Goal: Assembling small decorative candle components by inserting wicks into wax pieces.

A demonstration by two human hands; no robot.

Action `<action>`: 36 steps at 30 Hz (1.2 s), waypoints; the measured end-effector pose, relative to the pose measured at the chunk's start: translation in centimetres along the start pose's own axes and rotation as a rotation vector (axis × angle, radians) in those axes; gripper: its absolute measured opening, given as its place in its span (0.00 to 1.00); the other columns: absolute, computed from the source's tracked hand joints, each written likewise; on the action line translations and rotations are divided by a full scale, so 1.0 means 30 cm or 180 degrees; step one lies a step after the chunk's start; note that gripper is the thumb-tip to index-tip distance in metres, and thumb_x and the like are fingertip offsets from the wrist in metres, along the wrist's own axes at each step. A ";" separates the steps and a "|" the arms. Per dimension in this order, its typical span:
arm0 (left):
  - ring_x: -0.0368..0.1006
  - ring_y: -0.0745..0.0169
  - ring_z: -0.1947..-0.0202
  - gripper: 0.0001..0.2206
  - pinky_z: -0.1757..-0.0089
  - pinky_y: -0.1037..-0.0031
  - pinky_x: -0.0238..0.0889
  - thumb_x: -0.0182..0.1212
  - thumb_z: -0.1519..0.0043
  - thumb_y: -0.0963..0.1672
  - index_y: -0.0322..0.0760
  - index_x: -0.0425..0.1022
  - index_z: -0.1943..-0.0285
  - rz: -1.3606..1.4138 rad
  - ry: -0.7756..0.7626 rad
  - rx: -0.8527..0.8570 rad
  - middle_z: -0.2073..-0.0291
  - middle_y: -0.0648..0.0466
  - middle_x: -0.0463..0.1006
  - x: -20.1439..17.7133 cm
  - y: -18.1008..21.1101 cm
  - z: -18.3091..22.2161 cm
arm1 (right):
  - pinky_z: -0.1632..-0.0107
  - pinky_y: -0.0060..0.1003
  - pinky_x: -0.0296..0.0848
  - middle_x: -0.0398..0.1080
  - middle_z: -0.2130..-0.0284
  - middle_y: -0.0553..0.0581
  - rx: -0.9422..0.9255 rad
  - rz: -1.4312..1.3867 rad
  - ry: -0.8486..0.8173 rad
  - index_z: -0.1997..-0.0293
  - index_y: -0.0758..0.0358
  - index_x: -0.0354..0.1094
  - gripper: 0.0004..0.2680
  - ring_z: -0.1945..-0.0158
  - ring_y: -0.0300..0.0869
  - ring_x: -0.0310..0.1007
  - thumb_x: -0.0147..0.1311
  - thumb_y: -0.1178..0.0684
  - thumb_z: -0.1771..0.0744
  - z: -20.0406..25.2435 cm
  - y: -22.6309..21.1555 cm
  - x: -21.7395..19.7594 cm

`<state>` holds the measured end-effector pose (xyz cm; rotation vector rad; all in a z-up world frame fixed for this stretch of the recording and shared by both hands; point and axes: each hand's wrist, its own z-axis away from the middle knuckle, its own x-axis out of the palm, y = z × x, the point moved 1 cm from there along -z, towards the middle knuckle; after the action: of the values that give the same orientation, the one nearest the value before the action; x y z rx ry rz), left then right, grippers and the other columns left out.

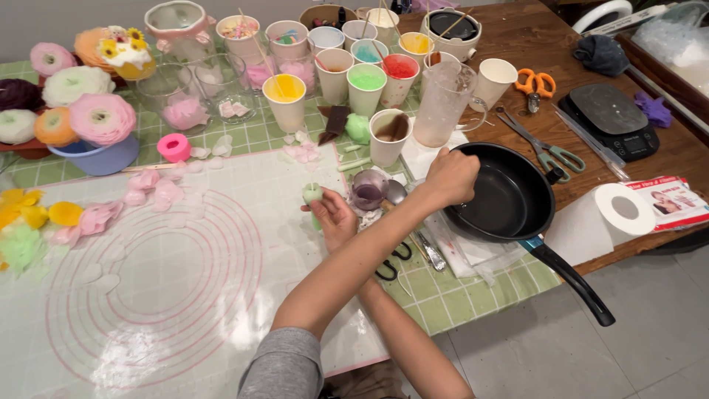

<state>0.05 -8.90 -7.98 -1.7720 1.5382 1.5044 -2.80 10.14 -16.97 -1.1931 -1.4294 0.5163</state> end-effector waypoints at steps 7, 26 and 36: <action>0.82 0.57 0.73 0.04 0.64 0.68 0.74 0.67 0.51 0.40 0.36 0.83 0.69 0.1454 0.0674 0.0043 0.75 0.48 0.83 -0.441 -0.072 0.129 | 0.45 0.29 0.70 0.75 0.53 0.53 0.0204 0.0460 -0.0136 0.37 0.63 0.57 0.15 0.49 0.37 0.75 0.53 0.55 0.30 0.014 -0.082 0.002; 0.77 0.59 0.69 0.04 0.59 0.68 0.67 0.68 0.46 0.41 0.35 0.83 0.66 0.0819 0.1430 -0.0844 0.72 0.51 0.82 -0.800 -0.331 0.857 | 0.45 0.34 0.76 0.76 0.50 0.63 -0.0517 0.0277 -0.0388 0.43 0.67 0.60 0.13 0.44 0.47 0.78 0.57 0.67 0.33 0.069 -0.130 0.055; 0.79 0.59 0.73 0.04 0.61 0.67 0.69 0.66 0.46 0.39 0.31 0.82 0.66 0.1106 0.0826 -0.0822 0.75 0.48 0.81 -0.805 -0.319 0.854 | 0.47 0.32 0.75 0.77 0.51 0.63 -0.0408 0.0340 -0.0471 0.41 0.67 0.58 0.15 0.47 0.43 0.77 0.59 0.66 0.32 0.067 -0.094 0.031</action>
<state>-0.05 26.77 -0.29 -1.9852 1.9360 1.7565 -5.52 10.50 -14.68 -1.3626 -1.5490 0.6046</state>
